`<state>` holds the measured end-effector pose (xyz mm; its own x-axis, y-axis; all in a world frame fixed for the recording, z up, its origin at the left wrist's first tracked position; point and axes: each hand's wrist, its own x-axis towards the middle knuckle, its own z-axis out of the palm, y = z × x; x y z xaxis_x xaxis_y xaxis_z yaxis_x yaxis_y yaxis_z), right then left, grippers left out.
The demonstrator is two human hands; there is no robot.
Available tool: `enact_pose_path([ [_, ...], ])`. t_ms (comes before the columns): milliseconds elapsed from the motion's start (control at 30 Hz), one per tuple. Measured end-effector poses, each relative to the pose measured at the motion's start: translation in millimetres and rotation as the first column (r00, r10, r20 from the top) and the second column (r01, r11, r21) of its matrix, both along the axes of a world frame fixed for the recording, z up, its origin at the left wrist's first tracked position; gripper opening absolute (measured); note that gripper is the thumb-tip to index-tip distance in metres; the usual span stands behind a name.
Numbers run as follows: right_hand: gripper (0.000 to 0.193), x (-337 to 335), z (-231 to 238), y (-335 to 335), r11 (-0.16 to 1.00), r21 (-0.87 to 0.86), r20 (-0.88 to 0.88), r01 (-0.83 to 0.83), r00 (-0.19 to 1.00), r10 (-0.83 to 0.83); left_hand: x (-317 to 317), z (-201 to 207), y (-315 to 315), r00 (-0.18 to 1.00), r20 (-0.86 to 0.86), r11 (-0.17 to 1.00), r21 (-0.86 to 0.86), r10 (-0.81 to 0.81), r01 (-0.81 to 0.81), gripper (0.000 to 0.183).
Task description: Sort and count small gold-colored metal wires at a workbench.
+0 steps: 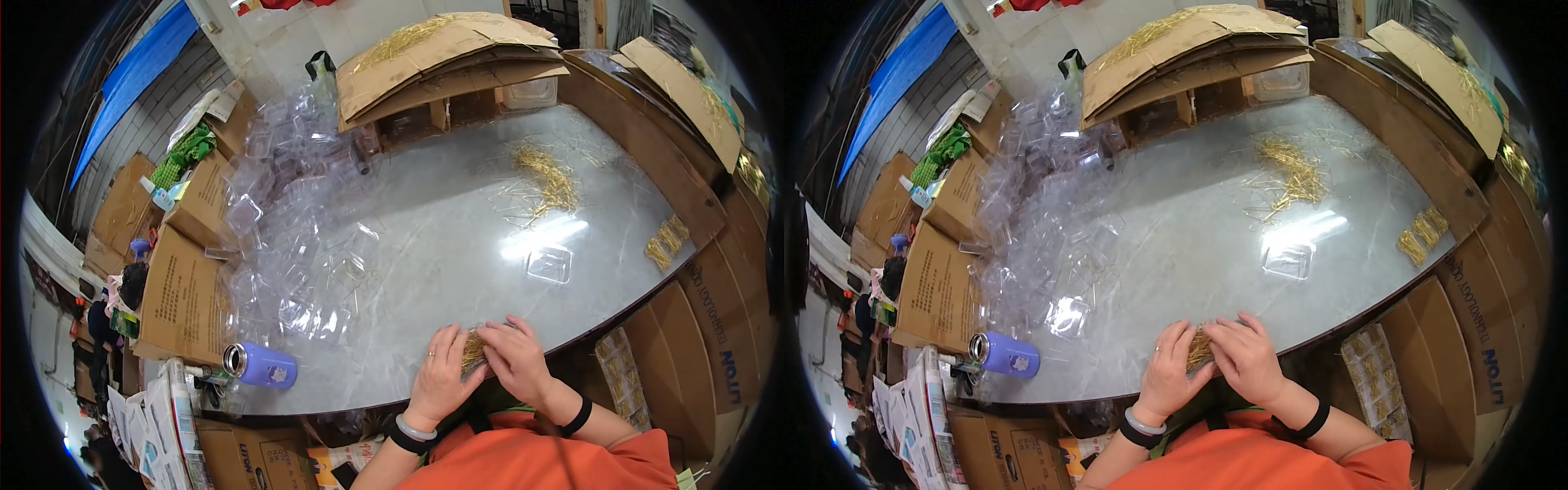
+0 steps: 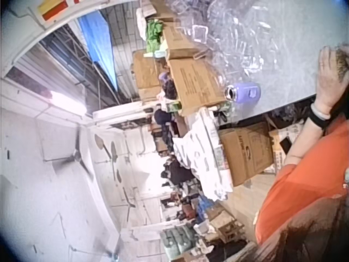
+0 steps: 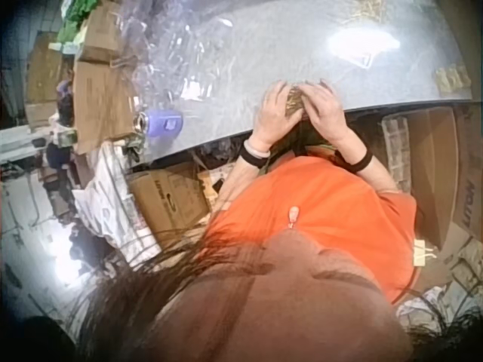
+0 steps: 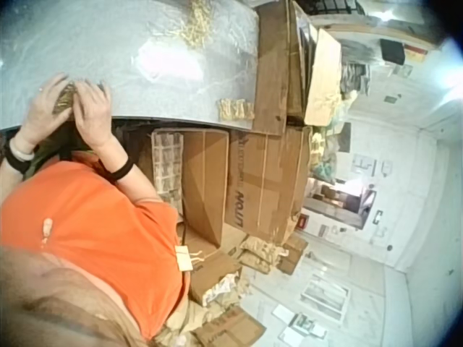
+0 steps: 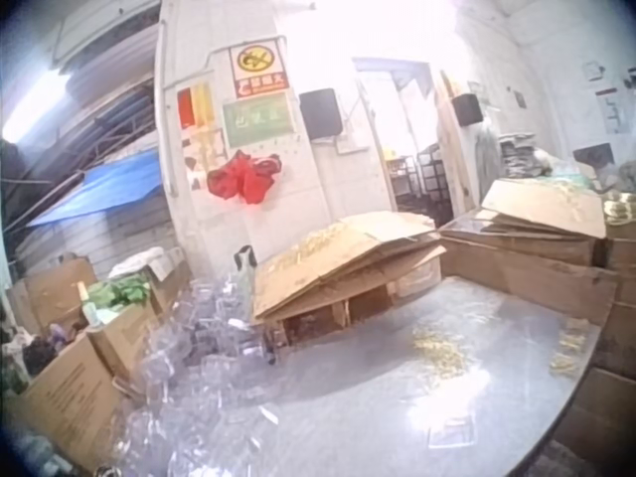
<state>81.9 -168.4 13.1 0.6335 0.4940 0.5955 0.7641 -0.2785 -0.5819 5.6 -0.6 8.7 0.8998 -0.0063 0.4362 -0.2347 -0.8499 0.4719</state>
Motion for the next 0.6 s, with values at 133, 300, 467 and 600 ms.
enact_pose_path([
  [133,0.030,3,5,0,0.998,0.035,-0.087,0.059,0.995,-0.055,0,0,0,1.000,-0.004,1.000,-0.009,-0.007,0.007,0.066],
  [300,0.032,5,5,3,0.998,0.037,-0.100,0.040,0.994,-0.037,1,2,4,0.999,-0.004,0.998,-0.059,-0.033,0.032,0.074],
  [467,0.036,1,10,-2,0.999,-0.032,0.036,0.019,0.999,-0.018,-2,9,7,0.998,-0.015,0.927,-0.371,-0.055,0.046,0.081],
  [600,0.037,4,5,-3,1.000,-0.019,-0.158,-0.001,0.987,-0.002,-1,-2,17,0.994,-0.057,0.939,-0.337,-0.095,0.071,0.081],
])
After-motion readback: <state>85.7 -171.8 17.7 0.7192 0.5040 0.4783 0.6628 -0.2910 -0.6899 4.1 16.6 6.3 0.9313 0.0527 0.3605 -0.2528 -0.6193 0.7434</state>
